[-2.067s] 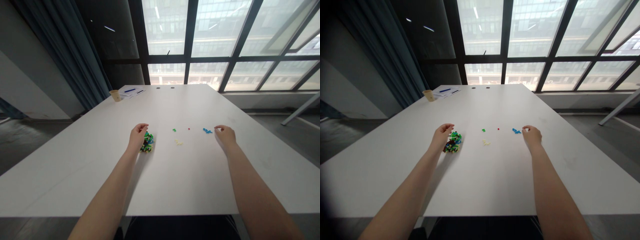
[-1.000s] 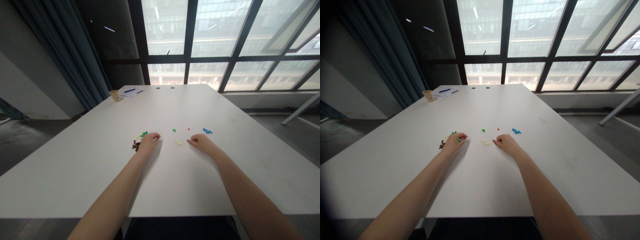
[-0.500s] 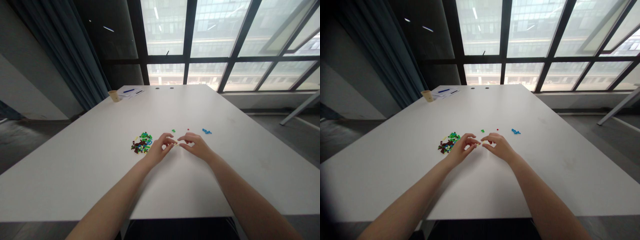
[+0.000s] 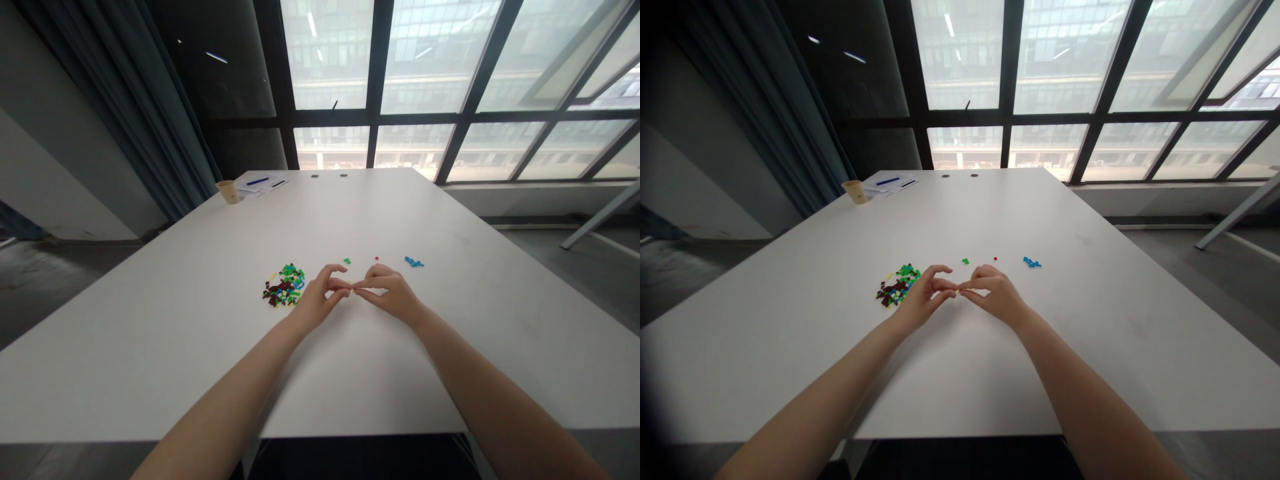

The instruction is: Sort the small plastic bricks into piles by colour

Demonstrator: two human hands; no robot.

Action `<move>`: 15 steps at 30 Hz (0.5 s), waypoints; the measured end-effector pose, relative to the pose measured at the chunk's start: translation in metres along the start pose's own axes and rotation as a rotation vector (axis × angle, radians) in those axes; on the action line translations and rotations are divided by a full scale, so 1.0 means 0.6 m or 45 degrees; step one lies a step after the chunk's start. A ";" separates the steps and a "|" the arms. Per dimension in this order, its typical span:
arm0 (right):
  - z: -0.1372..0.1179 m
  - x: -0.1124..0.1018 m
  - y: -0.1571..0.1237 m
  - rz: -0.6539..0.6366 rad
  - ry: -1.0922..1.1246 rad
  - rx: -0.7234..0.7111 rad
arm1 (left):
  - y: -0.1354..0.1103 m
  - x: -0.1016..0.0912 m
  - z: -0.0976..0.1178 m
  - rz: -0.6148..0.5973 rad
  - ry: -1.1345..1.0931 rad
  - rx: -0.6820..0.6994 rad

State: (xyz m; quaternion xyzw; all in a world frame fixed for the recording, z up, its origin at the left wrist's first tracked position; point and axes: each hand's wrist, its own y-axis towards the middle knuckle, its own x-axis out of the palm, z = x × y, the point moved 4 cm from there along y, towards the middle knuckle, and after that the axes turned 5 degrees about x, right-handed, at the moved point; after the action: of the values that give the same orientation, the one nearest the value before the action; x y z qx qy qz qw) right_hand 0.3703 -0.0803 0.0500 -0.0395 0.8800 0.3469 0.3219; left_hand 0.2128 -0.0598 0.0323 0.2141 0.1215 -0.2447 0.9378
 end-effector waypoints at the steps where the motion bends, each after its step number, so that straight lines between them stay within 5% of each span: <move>1: 0.000 0.001 -0.001 0.013 -0.006 0.002 | 0.000 -0.001 -0.001 0.013 0.001 -0.010; 15: -0.012 0.010 0.000 0.020 0.005 0.032 | 0.001 -0.008 0.005 0.083 0.163 0.000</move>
State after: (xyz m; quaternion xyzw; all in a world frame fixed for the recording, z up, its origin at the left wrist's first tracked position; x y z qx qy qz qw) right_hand 0.3618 -0.0839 0.0501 -0.0290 0.8853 0.3382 0.3178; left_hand 0.2096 -0.0587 0.0369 0.2330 0.1740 -0.1998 0.9357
